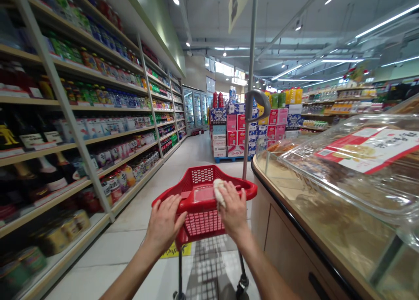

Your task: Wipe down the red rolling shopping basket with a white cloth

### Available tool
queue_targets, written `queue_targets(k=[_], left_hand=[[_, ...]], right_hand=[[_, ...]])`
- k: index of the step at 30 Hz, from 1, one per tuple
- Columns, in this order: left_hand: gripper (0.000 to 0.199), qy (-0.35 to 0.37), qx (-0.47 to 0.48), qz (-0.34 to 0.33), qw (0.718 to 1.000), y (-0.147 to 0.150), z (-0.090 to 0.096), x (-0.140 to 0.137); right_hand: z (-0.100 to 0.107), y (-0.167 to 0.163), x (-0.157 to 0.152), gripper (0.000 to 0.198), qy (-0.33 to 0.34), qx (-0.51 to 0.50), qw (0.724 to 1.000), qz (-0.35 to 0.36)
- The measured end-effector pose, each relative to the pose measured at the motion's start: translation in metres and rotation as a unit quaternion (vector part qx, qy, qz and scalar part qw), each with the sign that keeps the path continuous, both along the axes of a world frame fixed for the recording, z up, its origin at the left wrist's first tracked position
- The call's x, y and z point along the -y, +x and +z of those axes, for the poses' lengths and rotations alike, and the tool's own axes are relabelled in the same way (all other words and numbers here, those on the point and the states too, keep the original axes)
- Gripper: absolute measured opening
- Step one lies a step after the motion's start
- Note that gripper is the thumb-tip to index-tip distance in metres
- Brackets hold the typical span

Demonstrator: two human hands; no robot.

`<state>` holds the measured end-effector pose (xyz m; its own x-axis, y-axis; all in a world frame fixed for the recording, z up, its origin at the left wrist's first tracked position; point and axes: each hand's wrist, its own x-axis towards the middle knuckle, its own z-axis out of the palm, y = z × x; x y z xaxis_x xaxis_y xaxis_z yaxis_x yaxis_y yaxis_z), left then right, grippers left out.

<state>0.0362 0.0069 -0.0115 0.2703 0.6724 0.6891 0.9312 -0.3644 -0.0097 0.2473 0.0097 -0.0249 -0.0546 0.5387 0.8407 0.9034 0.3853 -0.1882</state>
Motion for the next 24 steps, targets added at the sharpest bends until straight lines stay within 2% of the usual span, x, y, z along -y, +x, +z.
queue_targets(k=[3, 4, 7, 9, 15, 16, 19, 21, 24], left_hand=[[0.041, -0.014, 0.01, 0.021, 1.0, -0.014, 0.003, -0.002], [0.041, -0.019, 0.01, 0.022, 1.0, -0.016, 0.004, -0.002], [0.037, -0.024, 0.007, 0.017, 1.0, -0.016, 0.008, -0.002], [0.036, -0.022, 0.004, 0.015, 1.0, -0.013, 0.01, -0.001], [0.035, -0.017, 0.006, 0.008, 1.0, -0.008, 0.011, 0.013], [0.034, -0.015, 0.005, 0.009, 1.0, -0.007, 0.011, 0.015], [0.032, -0.022, -0.005, 0.021, 1.0, -0.005, 0.016, 0.022], [0.031, -0.037, -0.014, 0.029, 0.999, -0.002, 0.021, 0.027], [0.029, -0.061, -0.024, 0.04, 0.997, 0.01, 0.029, 0.039]], right_hand=[[0.0, 0.011, -0.008, 0.037, 0.002, -0.054, 0.997, -0.06], [0.0, 0.005, -0.007, 0.038, 0.001, -0.044, 0.998, -0.048], [-0.002, -0.025, 0.002, 0.042, -0.001, 0.038, 0.998, 0.053], [-0.001, -0.034, 0.005, 0.043, -0.003, 0.07, 0.994, 0.085], [0.003, 0.01, -0.004, 0.037, -0.014, -0.039, 0.998, -0.053], [0.003, 0.011, -0.002, 0.037, -0.02, -0.035, 0.998, -0.044], [0.001, -0.003, 0.011, 0.042, -0.033, 0.038, 0.997, 0.054], [0.002, -0.009, 0.017, 0.044, -0.041, 0.06, 0.993, 0.09], [0.007, 0.0, 0.019, 0.04, -0.065, -0.021, 0.997, 0.026]])
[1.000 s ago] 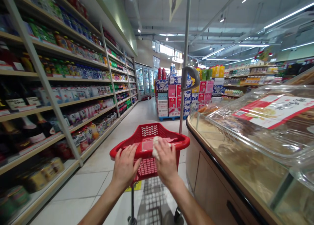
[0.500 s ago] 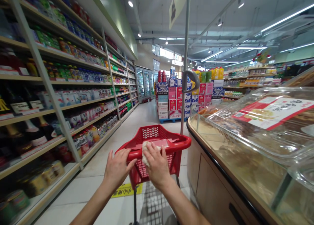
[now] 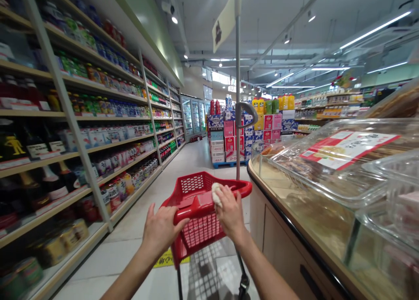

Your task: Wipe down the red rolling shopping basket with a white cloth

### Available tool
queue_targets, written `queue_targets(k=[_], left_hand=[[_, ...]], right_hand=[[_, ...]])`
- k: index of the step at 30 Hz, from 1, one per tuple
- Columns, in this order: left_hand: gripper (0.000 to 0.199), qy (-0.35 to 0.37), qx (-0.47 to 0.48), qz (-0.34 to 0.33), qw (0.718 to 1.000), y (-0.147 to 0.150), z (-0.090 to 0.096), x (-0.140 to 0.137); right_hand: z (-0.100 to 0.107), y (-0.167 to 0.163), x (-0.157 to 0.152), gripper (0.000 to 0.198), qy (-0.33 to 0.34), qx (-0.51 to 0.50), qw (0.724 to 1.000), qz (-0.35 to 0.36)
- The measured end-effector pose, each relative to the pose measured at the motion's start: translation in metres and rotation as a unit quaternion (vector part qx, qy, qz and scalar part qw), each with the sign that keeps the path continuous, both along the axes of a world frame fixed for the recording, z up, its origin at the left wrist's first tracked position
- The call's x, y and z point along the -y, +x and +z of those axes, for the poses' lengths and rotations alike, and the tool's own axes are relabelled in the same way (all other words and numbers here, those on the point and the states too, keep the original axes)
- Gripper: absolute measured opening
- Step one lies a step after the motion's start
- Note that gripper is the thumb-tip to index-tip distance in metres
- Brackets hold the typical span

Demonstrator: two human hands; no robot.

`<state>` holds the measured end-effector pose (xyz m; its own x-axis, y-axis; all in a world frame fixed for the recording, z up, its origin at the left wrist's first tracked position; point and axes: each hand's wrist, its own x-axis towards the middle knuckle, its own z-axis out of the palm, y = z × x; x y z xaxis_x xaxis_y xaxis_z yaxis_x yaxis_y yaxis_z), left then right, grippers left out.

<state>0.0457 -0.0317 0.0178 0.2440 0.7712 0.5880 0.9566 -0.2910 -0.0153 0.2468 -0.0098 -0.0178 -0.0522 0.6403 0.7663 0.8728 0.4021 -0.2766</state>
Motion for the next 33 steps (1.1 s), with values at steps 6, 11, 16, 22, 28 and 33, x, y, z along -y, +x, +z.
queue_targets(k=[6, 11, 16, 22, 28, 33], left_hand=[[0.025, -0.042, 0.024, -0.025, 0.998, 0.03, 0.002, 0.028], [0.049, -0.13, 0.102, -0.073, 0.984, 0.014, -0.003, 0.034], [0.06, -0.202, 0.107, -0.069, 0.971, 0.01, -0.017, 0.032], [0.07, -0.192, 0.064, -0.125, 0.971, 0.033, -0.025, 0.042], [0.059, -0.223, 0.067, -0.086, 0.969, 0.023, -0.038, 0.031], [0.049, -0.187, 0.045, -0.055, 0.98, 0.033, -0.042, 0.042]], right_hand=[[0.012, -0.002, 0.022, 0.039, -0.046, 0.013, 0.996, 0.081], [0.017, 0.01, 0.034, 0.038, -0.054, -0.034, 0.997, 0.051], [0.009, 0.009, 0.052, 0.035, -0.06, -0.043, 0.992, 0.104], [0.005, 0.014, 0.069, 0.032, -0.044, -0.057, 0.991, 0.112], [0.001, 0.009, 0.099, 0.034, -0.036, -0.014, 0.993, 0.109], [-0.008, -0.003, 0.127, 0.031, 0.017, 0.073, 0.993, 0.086]])
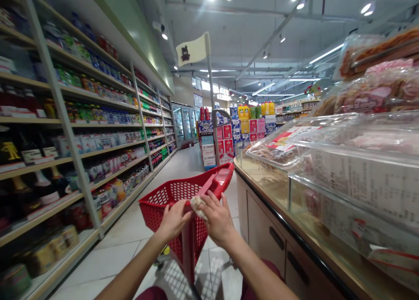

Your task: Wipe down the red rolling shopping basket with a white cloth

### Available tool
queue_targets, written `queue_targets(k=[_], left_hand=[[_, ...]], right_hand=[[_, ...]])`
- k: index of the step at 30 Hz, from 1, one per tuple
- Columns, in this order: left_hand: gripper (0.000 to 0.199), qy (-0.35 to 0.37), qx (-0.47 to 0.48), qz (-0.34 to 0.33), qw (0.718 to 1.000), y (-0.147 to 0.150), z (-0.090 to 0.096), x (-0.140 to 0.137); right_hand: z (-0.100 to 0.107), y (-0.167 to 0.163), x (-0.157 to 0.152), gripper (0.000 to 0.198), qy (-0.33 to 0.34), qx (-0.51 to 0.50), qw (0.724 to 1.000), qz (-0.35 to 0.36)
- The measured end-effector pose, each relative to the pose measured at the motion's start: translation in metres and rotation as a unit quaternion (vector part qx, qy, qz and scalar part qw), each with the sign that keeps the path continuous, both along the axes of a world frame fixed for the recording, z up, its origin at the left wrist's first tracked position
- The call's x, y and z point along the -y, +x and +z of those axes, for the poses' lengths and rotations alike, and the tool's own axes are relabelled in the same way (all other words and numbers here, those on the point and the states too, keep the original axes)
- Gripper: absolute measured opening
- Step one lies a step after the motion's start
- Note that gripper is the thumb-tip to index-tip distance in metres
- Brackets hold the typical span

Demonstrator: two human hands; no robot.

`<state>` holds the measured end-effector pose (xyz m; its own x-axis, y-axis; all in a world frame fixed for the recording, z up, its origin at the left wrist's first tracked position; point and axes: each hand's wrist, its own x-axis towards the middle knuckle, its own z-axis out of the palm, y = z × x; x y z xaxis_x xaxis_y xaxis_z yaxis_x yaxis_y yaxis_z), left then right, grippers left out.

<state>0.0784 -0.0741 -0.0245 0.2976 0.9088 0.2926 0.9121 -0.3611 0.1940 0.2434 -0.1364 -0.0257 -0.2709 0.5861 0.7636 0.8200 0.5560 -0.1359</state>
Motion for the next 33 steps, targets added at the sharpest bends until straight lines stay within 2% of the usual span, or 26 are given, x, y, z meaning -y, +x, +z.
queue_targets(k=[4, 7, 9, 11, 13, 15, 17, 19, 20, 23, 25, 26, 27, 31, 33], left_hand=[[0.047, 0.051, 0.006, 0.007, 0.999, 0.024, 0.0, 0.018], [0.048, 0.073, 0.004, -0.033, 0.997, 0.029, -0.002, 0.021], [0.048, 0.046, 0.003, -0.033, 0.998, 0.02, -0.009, 0.017], [0.05, -0.012, -0.006, 0.014, 1.0, 0.006, -0.022, 0.008], [0.053, -0.053, -0.035, 0.067, 0.996, -0.008, -0.038, 0.001], [0.059, -0.049, -0.065, 0.091, 0.993, -0.014, -0.052, -0.003], [0.063, -0.037, -0.076, 0.096, 0.992, -0.014, -0.06, -0.001], [0.064, -0.027, -0.08, 0.078, 0.993, -0.009, -0.063, 0.005], [0.065, -0.021, -0.084, 0.062, 0.994, -0.007, -0.062, 0.007], [0.067, -0.01, -0.094, 0.036, 0.995, -0.001, -0.061, 0.014], [0.069, -0.007, -0.093, 0.045, 0.995, 0.003, -0.061, 0.015], [0.069, -0.006, -0.092, 0.05, 0.994, 0.005, -0.061, 0.015], [0.07, -0.007, -0.091, 0.053, 0.994, 0.008, -0.061, 0.016], [0.071, -0.025, -0.099, 0.048, 0.994, 0.014, -0.059, 0.018], [0.072, -0.023, -0.11, 0.048, 0.993, 0.016, -0.06, 0.019]], right_hand=[[-0.01, 0.023, -0.002, 0.031, 0.041, 0.012, 0.998, -0.049], [-0.013, 0.051, -0.006, 0.029, 0.058, -0.008, 0.995, -0.076], [-0.011, 0.067, -0.011, 0.031, 0.053, -0.049, 0.992, -0.107], [-0.007, 0.073, -0.017, 0.032, 0.044, -0.103, 0.98, -0.162], [-0.009, 0.063, -0.024, 0.032, 0.035, -0.125, 0.97, -0.206], [-0.016, 0.038, -0.031, 0.032, 0.026, -0.085, 0.977, -0.193], [-0.027, 0.013, -0.037, 0.035, 0.019, -0.012, 0.991, -0.13], [-0.033, 0.005, -0.041, 0.038, 0.016, 0.041, 0.995, -0.087], [-0.033, 0.01, -0.042, 0.04, 0.017, 0.05, 0.995, -0.089], [-0.023, 0.053, -0.045, 0.044, 0.031, 0.007, 0.982, -0.189], [-0.018, 0.079, -0.045, 0.044, 0.043, -0.038, 0.962, -0.267], [-0.019, 0.085, -0.044, 0.044, 0.046, -0.047, 0.957, -0.282], [-0.023, 0.085, -0.044, 0.044, 0.048, -0.039, 0.96, -0.273], [-0.041, 0.066, -0.044, 0.043, 0.067, 0.04, 0.987, -0.142], [-0.04, 0.069, -0.045, 0.042, 0.085, 0.002, 0.982, -0.167]])
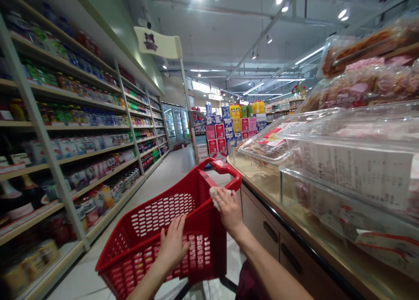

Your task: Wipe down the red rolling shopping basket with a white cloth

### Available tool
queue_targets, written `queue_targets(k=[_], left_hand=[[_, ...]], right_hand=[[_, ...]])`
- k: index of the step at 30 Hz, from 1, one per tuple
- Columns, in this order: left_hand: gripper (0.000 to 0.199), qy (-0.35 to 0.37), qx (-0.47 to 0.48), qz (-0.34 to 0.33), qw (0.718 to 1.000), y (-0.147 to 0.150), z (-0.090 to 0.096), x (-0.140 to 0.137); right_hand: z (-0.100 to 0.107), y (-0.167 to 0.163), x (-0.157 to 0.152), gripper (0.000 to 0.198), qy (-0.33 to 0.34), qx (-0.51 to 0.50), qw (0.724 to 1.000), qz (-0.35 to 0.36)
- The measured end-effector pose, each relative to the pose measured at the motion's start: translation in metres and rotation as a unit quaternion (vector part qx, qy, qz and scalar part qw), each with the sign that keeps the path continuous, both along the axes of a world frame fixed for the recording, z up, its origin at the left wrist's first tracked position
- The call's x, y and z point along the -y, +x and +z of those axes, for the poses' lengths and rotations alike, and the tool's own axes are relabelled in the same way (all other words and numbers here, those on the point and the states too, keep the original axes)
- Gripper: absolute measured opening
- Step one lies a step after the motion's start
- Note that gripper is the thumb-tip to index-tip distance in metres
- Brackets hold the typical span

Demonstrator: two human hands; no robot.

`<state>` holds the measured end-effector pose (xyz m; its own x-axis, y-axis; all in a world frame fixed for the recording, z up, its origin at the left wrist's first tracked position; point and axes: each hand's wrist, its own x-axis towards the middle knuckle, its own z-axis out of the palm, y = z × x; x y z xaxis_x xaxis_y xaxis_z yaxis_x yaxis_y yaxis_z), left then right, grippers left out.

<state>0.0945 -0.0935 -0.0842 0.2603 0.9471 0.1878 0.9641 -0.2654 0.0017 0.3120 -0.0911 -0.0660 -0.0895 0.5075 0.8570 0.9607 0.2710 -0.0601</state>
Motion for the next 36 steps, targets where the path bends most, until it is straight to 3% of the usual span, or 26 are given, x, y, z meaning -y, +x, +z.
queue_targets(k=[4, 9, 11, 13, 16, 18, 20, 23, 25, 27, 30, 32, 34, 36], left_hand=[[0.071, 0.017, -0.005, 0.005, 1.0, 0.002, -0.002, 0.002], [0.072, 0.008, 0.004, 0.005, 1.0, 0.003, -0.002, 0.002], [0.073, 0.004, 0.002, 0.007, 1.0, 0.004, -0.003, 0.001], [0.073, 0.009, -0.002, 0.01, 1.0, 0.004, -0.005, 0.001], [0.073, 0.033, -0.007, 0.013, 0.999, 0.004, -0.007, 0.002], [0.072, 0.037, -0.008, 0.014, 0.999, 0.004, -0.008, 0.003], [0.073, 0.028, -0.009, 0.012, 0.999, 0.003, -0.007, 0.004], [0.074, 0.02, -0.009, 0.01, 1.0, 0.001, -0.005, 0.004], [0.073, 0.026, -0.009, 0.012, 1.0, 0.0, -0.006, 0.003], [0.073, 0.036, -0.009, 0.015, 0.999, 0.0, -0.009, 0.003], [0.073, 0.047, -0.009, 0.016, 0.999, 0.001, -0.011, 0.002], [0.073, 0.046, -0.008, 0.018, 0.999, 0.002, -0.012, 0.003], [0.073, 0.04, -0.008, 0.019, 0.999, 0.002, -0.011, 0.003], [0.074, 0.033, -0.009, 0.016, 0.999, 0.001, -0.009, 0.004]], right_hand=[[-0.003, 0.019, -0.002, 0.042, 0.032, -0.115, 0.988, -0.1], [-0.069, -0.006, 0.018, 0.051, -0.027, -0.001, 1.0, 0.016], [-0.08, -0.01, 0.025, 0.051, -0.053, 0.029, 0.997, 0.043], [-0.066, -0.002, 0.025, 0.047, -0.034, -0.008, 0.999, 0.016], [-0.026, 0.016, 0.014, 0.044, 0.033, -0.093, 0.994, -0.055], [-0.02, 0.019, 0.008, 0.046, 0.035, -0.089, 0.993, -0.065], [-0.041, 0.012, 0.009, 0.049, 0.004, -0.044, 0.998, -0.047], [-0.092, 0.0, 0.023, 0.051, -0.064, 0.034, 0.997, 0.003], [-0.106, 0.002, 0.032, 0.052, -0.094, 0.048, 0.994, 0.03], [-0.092, 0.011, 0.034, 0.047, -0.077, 0.0, 0.997, 0.02], [-0.042, 0.024, 0.024, 0.042, 0.015, -0.129, 0.99, -0.048], [-0.025, 0.023, 0.015, 0.045, 0.035, -0.141, 0.988, -0.056], [-0.036, 0.014, 0.013, 0.05, 0.012, -0.099, 0.994, -0.038], [-0.066, 0.002, 0.018, 0.055, -0.029, -0.043, 0.999, -0.009]])
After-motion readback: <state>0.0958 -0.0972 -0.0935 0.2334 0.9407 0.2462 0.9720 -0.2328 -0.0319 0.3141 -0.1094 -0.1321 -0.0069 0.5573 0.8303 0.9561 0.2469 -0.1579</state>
